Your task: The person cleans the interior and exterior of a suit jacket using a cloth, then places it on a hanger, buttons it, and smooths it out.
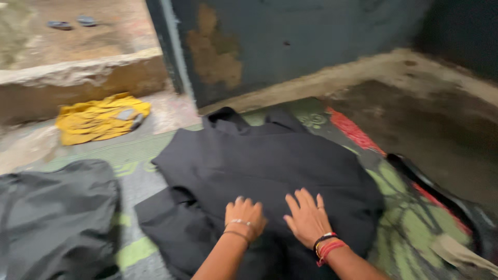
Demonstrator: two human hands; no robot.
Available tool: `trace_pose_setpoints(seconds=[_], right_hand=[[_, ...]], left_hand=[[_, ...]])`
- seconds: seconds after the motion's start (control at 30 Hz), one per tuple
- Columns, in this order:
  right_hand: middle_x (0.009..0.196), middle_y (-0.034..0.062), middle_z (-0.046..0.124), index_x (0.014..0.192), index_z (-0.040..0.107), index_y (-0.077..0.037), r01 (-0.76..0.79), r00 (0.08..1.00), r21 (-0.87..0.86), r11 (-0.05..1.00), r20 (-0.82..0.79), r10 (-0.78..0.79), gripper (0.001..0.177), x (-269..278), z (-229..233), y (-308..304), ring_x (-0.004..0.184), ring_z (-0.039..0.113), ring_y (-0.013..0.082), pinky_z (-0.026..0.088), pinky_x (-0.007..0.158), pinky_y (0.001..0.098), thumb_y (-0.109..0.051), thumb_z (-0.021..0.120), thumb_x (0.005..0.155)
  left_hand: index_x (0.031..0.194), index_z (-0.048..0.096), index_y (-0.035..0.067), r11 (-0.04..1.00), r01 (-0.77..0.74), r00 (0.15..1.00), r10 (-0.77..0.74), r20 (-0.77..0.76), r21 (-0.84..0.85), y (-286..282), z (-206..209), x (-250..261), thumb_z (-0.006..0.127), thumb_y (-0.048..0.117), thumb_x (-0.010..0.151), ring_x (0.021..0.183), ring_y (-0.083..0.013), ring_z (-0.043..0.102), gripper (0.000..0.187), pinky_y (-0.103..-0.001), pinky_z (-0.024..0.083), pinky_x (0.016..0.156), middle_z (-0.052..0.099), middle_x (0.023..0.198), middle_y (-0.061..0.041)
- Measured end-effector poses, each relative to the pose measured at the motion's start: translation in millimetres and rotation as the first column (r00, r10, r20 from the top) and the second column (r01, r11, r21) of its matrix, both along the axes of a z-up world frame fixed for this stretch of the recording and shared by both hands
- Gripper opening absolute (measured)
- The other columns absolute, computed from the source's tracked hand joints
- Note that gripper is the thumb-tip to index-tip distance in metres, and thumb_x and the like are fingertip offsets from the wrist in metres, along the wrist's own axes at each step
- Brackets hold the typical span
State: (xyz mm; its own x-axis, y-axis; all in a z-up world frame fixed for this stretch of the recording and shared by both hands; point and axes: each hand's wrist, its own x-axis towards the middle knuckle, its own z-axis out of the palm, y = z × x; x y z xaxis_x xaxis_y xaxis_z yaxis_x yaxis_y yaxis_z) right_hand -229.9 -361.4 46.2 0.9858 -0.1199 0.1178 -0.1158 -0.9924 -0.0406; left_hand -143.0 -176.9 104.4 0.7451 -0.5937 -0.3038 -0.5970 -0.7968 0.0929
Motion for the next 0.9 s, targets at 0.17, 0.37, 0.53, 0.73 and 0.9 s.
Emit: trace_pose_setpoints(seconds=[0.17,0.37,0.53,0.73,0.9], right_hand=[[0.150,0.0171,0.042,0.147,0.044,-0.010,0.383,0.913,-0.063,0.922,0.175,-0.368,0.073,-51,21,-74,0.146,0.031,0.0349,0.024,0.117,0.0620,-0.035,0.068,0.083],[0.154,0.0124,0.044,0.145,0.053,-0.014,0.743,0.668,-0.199,0.639,0.293,-0.684,0.054,-149,-34,-177,0.152,0.032,0.0335,0.025,0.119,0.0621,-0.027,0.061,0.093],[0.160,0.0152,0.042,0.124,0.067,-0.012,0.889,0.454,-0.175,0.424,0.211,-0.865,0.038,-229,-59,-251,0.154,0.031,0.0361,0.018,0.114,0.0697,-0.035,0.059,0.094],[0.140,0.0035,0.062,0.125,0.073,-0.028,0.935,0.226,-0.174,0.310,-0.381,-0.896,0.042,-256,-40,-278,0.149,0.036,0.0313,0.007,0.117,0.0773,-0.038,0.073,0.084],[0.122,0.0133,0.072,0.118,0.077,-0.020,0.917,0.389,0.087,0.388,0.012,-0.921,0.035,-198,-25,-272,0.112,0.069,0.0363,0.027,0.111,0.0759,-0.044,0.067,0.094]], left_hand=[[0.139,0.053,0.011,0.943,0.201,0.972,-0.157,0.176,-0.266,-125,10,-47,0.067,0.040,0.090,0.152,-0.0342,0.024,0.058,-0.061,0.029,0.112,0.040,0.158,-0.014],[0.154,0.038,0.012,0.871,0.354,0.935,-0.340,0.104,-0.339,-257,-36,-149,0.052,0.034,0.097,0.156,-0.0325,0.011,0.062,-0.066,0.015,0.117,0.026,0.166,-0.014],[0.158,0.029,0.014,0.832,0.476,0.862,-0.506,-0.037,-0.286,-321,-58,-213,0.050,0.025,0.095,0.157,-0.0306,0.004,0.067,-0.064,0.012,0.119,0.016,0.169,-0.012],[0.160,0.028,0.012,0.844,0.451,0.870,-0.489,-0.070,-0.289,-330,-57,-215,0.055,0.032,0.097,0.158,-0.0318,0.005,0.071,-0.063,0.016,0.119,0.017,0.169,-0.015],[0.158,0.029,0.012,0.897,0.354,0.916,-0.390,-0.096,-0.266,-280,-25,-146,0.067,0.048,0.091,0.159,-0.0319,0.004,0.085,-0.063,0.023,0.118,0.019,0.169,-0.015]])
